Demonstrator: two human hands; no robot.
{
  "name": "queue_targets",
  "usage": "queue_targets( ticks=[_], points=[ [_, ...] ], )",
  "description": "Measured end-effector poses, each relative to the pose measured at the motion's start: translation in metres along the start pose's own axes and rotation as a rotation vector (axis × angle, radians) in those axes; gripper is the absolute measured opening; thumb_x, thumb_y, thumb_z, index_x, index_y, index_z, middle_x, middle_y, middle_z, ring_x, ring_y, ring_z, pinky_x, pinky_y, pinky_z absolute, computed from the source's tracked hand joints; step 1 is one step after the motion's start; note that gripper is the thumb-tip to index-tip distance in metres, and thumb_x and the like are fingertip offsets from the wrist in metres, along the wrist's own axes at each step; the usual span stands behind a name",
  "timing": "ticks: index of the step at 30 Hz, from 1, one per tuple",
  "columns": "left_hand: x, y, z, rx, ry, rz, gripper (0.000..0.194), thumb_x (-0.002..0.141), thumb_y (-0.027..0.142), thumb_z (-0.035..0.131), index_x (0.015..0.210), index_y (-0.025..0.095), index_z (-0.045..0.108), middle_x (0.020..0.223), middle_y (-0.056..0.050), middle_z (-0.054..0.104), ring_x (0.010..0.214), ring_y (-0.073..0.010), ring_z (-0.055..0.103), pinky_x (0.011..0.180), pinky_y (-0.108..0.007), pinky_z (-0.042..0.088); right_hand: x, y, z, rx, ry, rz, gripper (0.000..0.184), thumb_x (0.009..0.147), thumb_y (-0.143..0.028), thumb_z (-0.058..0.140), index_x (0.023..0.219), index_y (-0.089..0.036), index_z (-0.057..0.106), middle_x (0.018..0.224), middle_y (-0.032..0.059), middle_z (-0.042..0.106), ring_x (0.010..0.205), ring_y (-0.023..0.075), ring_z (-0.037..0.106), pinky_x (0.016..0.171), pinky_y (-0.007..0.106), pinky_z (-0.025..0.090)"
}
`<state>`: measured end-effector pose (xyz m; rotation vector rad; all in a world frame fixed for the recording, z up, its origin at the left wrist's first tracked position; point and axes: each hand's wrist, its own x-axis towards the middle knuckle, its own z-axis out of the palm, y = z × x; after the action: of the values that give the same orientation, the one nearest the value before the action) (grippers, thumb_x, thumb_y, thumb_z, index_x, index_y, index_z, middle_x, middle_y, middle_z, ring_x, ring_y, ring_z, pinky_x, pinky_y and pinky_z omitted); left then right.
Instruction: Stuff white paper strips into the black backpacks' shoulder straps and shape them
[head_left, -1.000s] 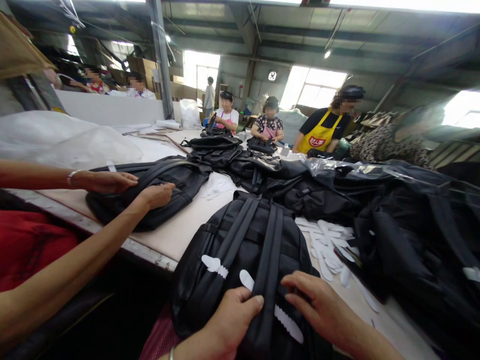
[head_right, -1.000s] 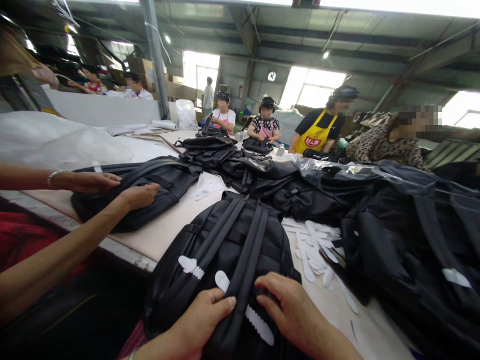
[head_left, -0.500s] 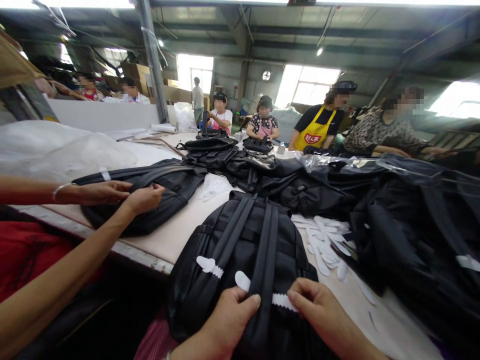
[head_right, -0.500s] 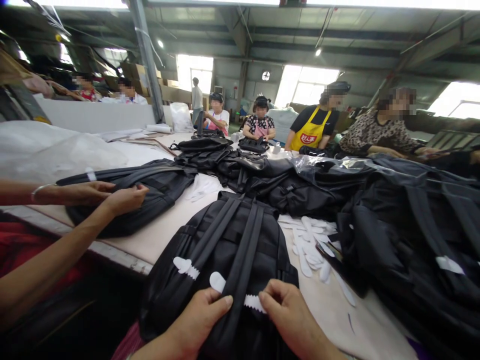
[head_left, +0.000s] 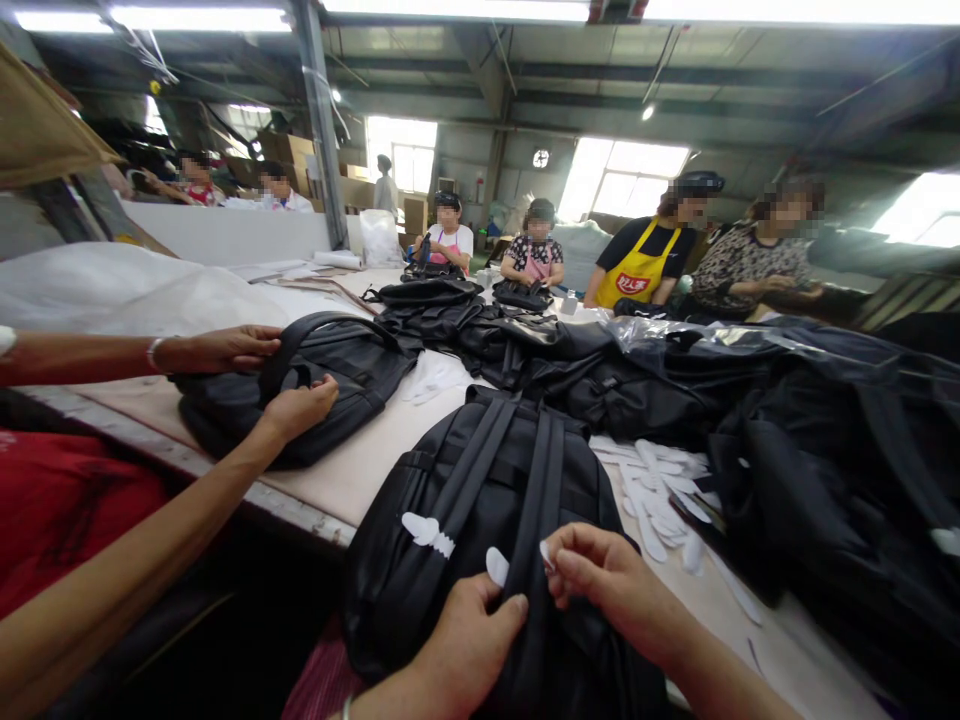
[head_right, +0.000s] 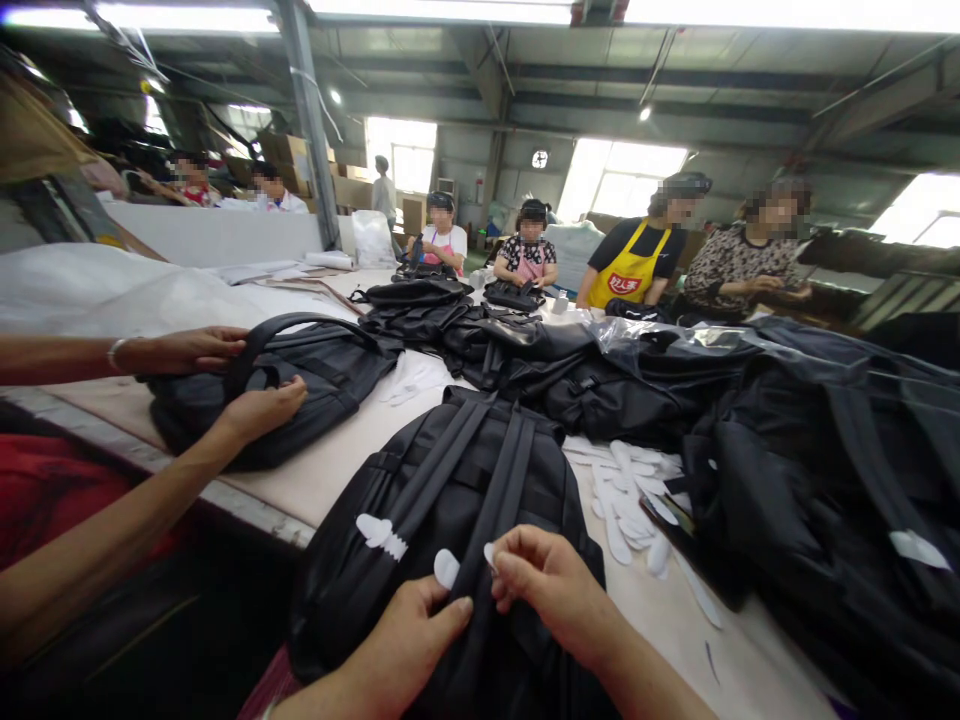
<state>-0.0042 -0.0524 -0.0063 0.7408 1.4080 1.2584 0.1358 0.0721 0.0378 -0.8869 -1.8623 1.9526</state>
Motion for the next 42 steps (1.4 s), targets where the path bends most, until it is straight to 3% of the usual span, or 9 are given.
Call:
queue_targets(
  ticks=[2, 6, 13, 17, 22, 26, 31, 42],
  points=[
    [0.001, 0.000, -0.001, 0.028, -0.001, 0.024, 0.028, 0.082, 0.027, 0.060, 0.101, 0.011, 0.073, 0.094, -0.007, 0.074, 0.096, -0.0268, 0.065, 0.082, -0.031, 0.049, 0.002, -0.004, 0.007, -0.094, 0.011, 0.025, 0.025, 0.077, -0.039, 0.067, 0.080, -0.016, 0.059, 0.064, -0.0014, 0.062, 0.057, 0.0109, 0.058, 0.058, 0.024, 0.049],
    [0.001, 0.003, 0.001, 0.056, -0.025, 0.106, 0.024, 0.083, 0.025, 0.058, 0.097, 0.013, 0.073, 0.094, -0.006, 0.074, 0.096, -0.0249, 0.065, 0.085, -0.029, 0.047, 0.012, -0.005, 0.023, -0.233, 0.069, 0.140, 0.017, 0.073, -0.029, 0.063, 0.084, -0.017, 0.058, 0.054, -0.0079, 0.054, 0.043, 0.0078, 0.051, 0.038, 0.017, 0.038],
    [-0.002, 0.010, 0.004, 0.096, -0.032, 0.162, 0.022, 0.084, 0.020, 0.052, 0.085, 0.013, 0.072, 0.090, -0.006, 0.074, 0.091, -0.0236, 0.066, 0.081, -0.028, 0.048, 0.032, -0.013, 0.035, -0.510, -0.035, 0.272, 0.041, 0.069, -0.012, 0.055, 0.107, -0.015, 0.066, 0.047, -0.0081, 0.055, 0.033, 0.0084, 0.046, 0.032, 0.018, 0.036],
    [0.000, 0.004, 0.002, 0.162, -0.009, 0.159, 0.021, 0.083, 0.019, 0.052, 0.086, 0.013, 0.072, 0.090, -0.008, 0.073, 0.092, -0.0241, 0.066, 0.082, -0.028, 0.047, 0.038, -0.021, 0.036, -0.499, -0.077, 0.332, 0.045, 0.065, -0.007, 0.051, 0.106, -0.014, 0.068, 0.043, -0.0088, 0.052, 0.029, 0.0066, 0.041, 0.030, 0.016, 0.034],
    [0.001, 0.003, 0.000, 0.200, 0.001, 0.167, 0.020, 0.084, 0.019, 0.051, 0.083, 0.014, 0.071, 0.088, -0.006, 0.073, 0.089, -0.0222, 0.066, 0.080, -0.027, 0.047, 0.039, -0.012, 0.036, -0.429, -0.082, 0.323, 0.026, 0.066, -0.010, 0.048, 0.085, -0.016, 0.065, 0.041, -0.0081, 0.053, 0.029, 0.0062, 0.044, 0.030, 0.014, 0.035],
    [0.001, 0.006, 0.000, 0.165, -0.017, 0.175, 0.021, 0.084, 0.018, 0.050, 0.079, 0.015, 0.070, 0.083, -0.003, 0.073, 0.086, -0.0202, 0.066, 0.078, -0.025, 0.047, 0.037, 0.001, 0.035, -0.334, -0.050, 0.252, 0.013, 0.072, -0.017, 0.049, 0.080, -0.017, 0.059, 0.045, -0.0079, 0.053, 0.034, 0.0076, 0.047, 0.031, 0.015, 0.038],
    [0.001, 0.006, 0.000, 0.146, -0.020, 0.197, 0.020, 0.083, 0.016, 0.050, 0.080, 0.015, 0.070, 0.084, -0.002, 0.072, 0.087, -0.0193, 0.066, 0.078, -0.024, 0.046, 0.034, 0.008, 0.032, -0.325, -0.067, 0.204, 0.012, 0.073, -0.020, 0.051, 0.080, -0.017, 0.060, 0.046, -0.0075, 0.053, 0.035, 0.0076, 0.047, 0.032, 0.016, 0.038],
    [-0.002, 0.005, 0.001, 0.168, -0.006, 0.181, 0.019, 0.082, 0.015, 0.051, 0.080, 0.015, 0.069, 0.084, -0.002, 0.072, 0.087, -0.0190, 0.065, 0.079, -0.024, 0.046, 0.038, 0.006, 0.033, -0.241, -0.055, 0.255, 0.018, 0.070, -0.023, 0.056, 0.086, -0.016, 0.058, 0.046, -0.0076, 0.053, 0.036, 0.0089, 0.050, 0.033, 0.017, 0.041]
  ],
)
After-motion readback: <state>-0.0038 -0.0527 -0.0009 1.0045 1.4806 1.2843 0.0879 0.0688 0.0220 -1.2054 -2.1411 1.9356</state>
